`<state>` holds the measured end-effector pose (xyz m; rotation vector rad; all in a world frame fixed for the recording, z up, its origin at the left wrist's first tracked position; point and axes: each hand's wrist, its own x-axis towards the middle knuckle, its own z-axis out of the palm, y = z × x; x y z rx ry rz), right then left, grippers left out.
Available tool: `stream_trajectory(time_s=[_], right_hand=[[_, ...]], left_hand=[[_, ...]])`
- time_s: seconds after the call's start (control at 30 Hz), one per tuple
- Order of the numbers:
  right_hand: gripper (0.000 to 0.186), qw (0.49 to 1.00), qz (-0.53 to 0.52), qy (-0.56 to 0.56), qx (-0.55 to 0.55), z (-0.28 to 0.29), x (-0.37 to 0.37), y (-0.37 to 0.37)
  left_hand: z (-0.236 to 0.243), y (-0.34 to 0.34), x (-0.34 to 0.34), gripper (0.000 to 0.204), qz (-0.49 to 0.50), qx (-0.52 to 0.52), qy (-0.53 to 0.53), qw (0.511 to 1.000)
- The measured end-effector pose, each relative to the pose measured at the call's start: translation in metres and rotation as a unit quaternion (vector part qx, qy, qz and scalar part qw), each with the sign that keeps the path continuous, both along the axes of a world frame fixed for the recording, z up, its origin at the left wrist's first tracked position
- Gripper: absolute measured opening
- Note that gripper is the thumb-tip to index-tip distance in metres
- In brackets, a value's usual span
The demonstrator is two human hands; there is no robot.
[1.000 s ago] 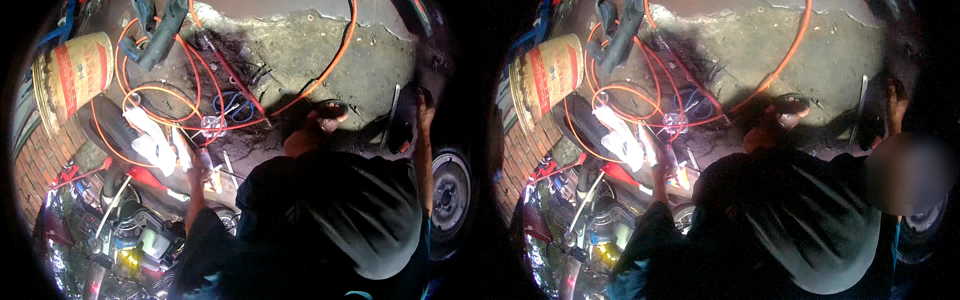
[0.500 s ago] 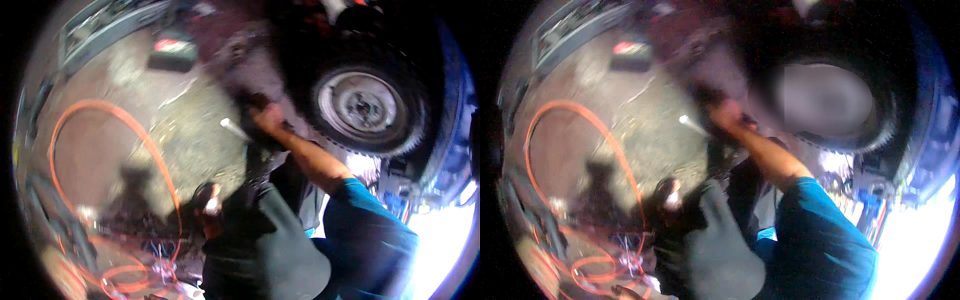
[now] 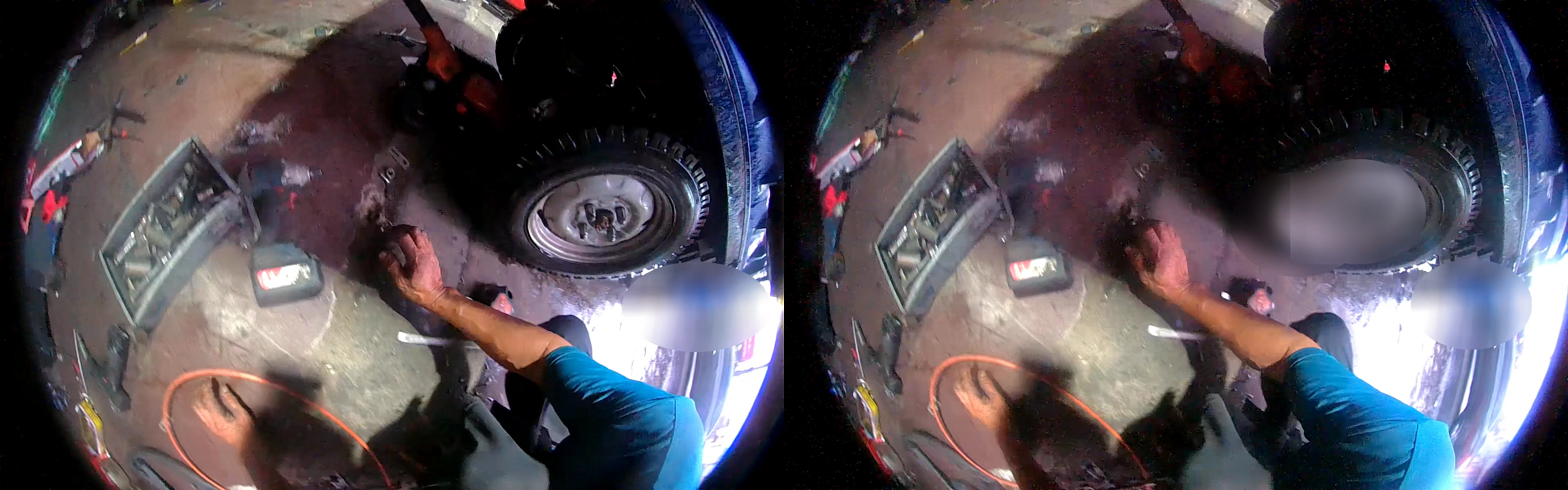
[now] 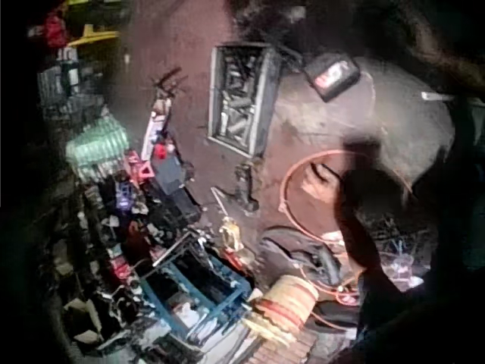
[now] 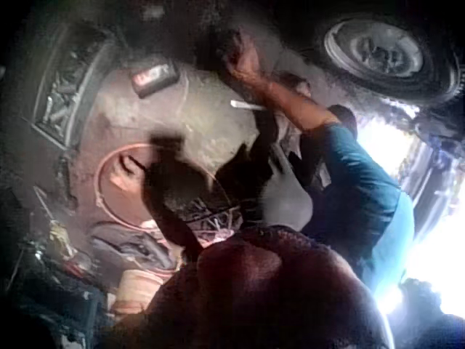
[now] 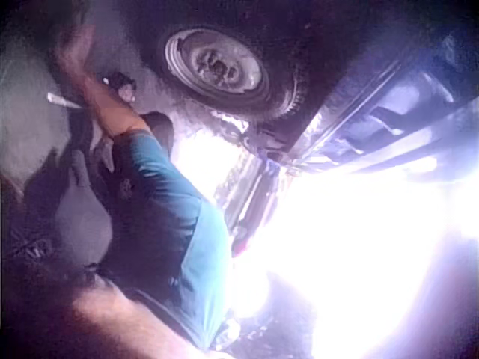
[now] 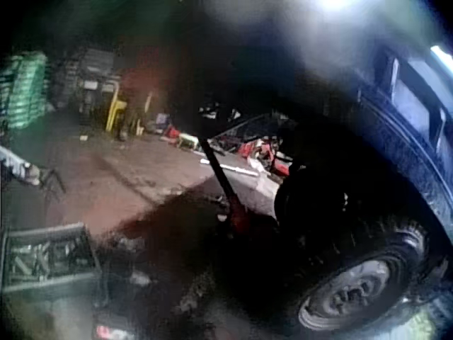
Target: The person removes a wheel hub cap with a metal bar, extracts a cotter pin with pliers, and unscrews an axle nut using an impact wrench. Then, the person attaches a hub puller tool onto the wheel hub by hand.
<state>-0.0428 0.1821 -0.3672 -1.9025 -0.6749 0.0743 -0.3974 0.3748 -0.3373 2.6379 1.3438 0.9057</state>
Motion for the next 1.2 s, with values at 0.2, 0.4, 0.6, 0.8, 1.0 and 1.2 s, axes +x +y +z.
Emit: stream_trajectory(time_s=[0.2, 0.4, 0.6, 0.8, 1.0, 1.2], right_hand=[[0.031, 0.965, -0.056, -0.197, -0.162, 0.003, 0.035, 0.055], [0.034, 0.942, -0.033, -0.166, -0.29, -0.015, 0.041, 0.066], [0.036, 0.928, -0.016, -0.21, -0.308, -0.005, 0.036, 0.058], [0.037, 0.934, 0.01, -0.143, -0.327, -0.009, 0.026, 0.068], [0.046, 0.906, -0.073, -0.246, -0.337, -0.026, 0.036, 0.048], [0.061, 0.955, -0.011, -0.117, -0.274, -0.034, 0.036, 0.035]], left_hand=[[-0.017, 0.048, 0.018, 0.023, 0.025, -0.035, -0.021, 0.999], [0.003, 0.054, 0.039, 0.023, 0.035, -0.098, 0.13, 0.986], [0.016, 0.061, 0.04, 0.026, 0.023, -0.11, 0.055, 0.992], [0.018, 0.057, 0.04, 0.028, 0.021, -0.17, 0.062, 0.983], [-0.033, 0.05, 0.018, 0.029, -0.012, 0.085, 0.04, 0.995], [0.003, 0.043, 0.035, 0.043, 0.13, -0.191, 0.188, 0.955]])
